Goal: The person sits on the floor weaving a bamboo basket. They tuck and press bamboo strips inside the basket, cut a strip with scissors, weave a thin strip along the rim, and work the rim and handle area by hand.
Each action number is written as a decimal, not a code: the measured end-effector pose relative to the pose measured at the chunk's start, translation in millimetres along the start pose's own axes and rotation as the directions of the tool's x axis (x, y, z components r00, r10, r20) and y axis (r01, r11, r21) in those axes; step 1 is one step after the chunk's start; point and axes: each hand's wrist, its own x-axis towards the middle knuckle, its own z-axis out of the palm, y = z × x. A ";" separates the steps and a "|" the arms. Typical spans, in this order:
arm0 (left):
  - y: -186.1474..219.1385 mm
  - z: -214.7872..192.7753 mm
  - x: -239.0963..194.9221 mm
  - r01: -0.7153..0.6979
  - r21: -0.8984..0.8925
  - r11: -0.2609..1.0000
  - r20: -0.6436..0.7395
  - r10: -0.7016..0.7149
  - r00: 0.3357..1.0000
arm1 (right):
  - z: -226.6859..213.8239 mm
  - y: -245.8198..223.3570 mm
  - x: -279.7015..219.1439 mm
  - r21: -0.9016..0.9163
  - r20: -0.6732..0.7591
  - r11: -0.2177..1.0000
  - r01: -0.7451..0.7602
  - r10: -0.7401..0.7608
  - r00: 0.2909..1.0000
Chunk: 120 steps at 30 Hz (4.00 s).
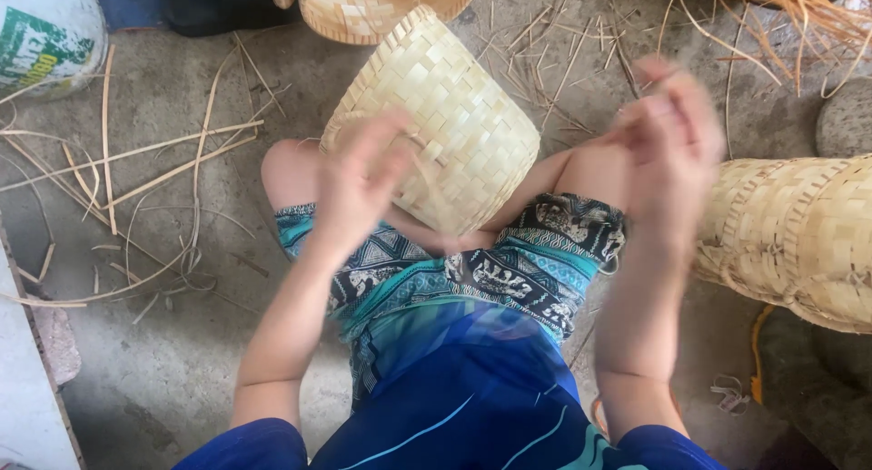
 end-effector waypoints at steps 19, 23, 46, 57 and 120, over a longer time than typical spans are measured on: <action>-81.2 -2.3 106.7 0.538 -0.040 0.842 0.700 -0.360 0.616 | 44.7 75.1 -28.8 -0.803 0.553 0.304 0.512 0.063 0.830; -38.2 24.4 85.3 0.187 0.213 0.959 0.663 -0.282 0.693 | 25.4 -0.4 -18.2 -0.765 0.547 0.244 0.595 -0.239 0.802; -113.0 149.7 -49.3 -0.284 0.493 0.822 0.499 0.000 0.867 | 41.7 215.5 28.6 -0.889 0.419 0.438 0.134 0.660 0.623; -139.0 172.2 -65.8 -0.240 0.589 0.772 0.560 -0.176 0.809 | 54.0 161.8 40.8 -0.858 0.378 0.274 0.435 0.910 0.172; -17.8 21.5 104.5 0.029 0.680 0.733 0.202 -0.225 0.953 | 49.7 101.7 -21.3 -0.801 0.369 0.551 0.232 0.151 0.917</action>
